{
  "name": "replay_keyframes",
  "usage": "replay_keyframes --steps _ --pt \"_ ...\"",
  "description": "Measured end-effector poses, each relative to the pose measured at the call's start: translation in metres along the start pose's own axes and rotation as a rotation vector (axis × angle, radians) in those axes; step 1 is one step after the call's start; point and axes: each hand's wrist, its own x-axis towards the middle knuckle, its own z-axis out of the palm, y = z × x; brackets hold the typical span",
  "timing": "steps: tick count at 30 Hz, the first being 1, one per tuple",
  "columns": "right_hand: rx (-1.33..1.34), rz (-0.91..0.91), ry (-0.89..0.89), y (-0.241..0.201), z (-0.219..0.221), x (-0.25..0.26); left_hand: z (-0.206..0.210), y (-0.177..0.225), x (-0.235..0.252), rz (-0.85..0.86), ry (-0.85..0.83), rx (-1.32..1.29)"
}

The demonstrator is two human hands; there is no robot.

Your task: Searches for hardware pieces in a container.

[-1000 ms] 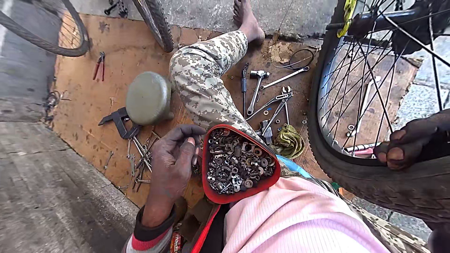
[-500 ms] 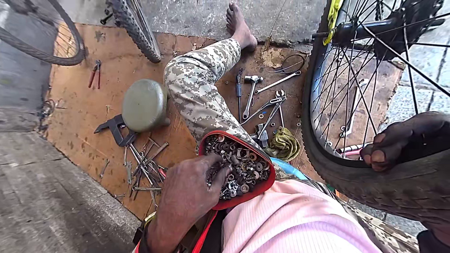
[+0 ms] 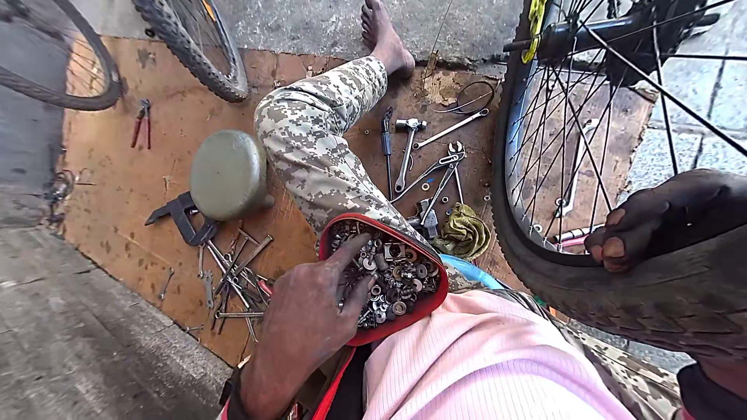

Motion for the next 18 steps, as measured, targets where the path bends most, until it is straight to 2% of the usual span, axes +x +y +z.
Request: replay_keyframes --steps 4,7,9,13,18 --pt "-0.035 -0.028 -0.014 0.003 -0.001 0.002 0.007 0.019 -0.002 -0.037 -0.194 0.105" --pt "-0.077 -0.105 -0.160 0.023 -0.034 0.000 0.006 0.009 -0.011 0.009 -0.272 0.123" --pt "-0.059 -0.104 -0.181 0.026 -0.039 0.001 0.003 0.000 -0.016 0.027 -0.338 0.087" --pt "0.007 -0.045 -0.100 0.014 -0.020 0.001 0.001 -0.009 -0.022 0.095 -0.237 -0.003" --pt "-0.006 -0.036 -0.095 0.003 -0.008 0.003 -0.002 -0.015 -0.016 0.096 -0.039 -0.041"
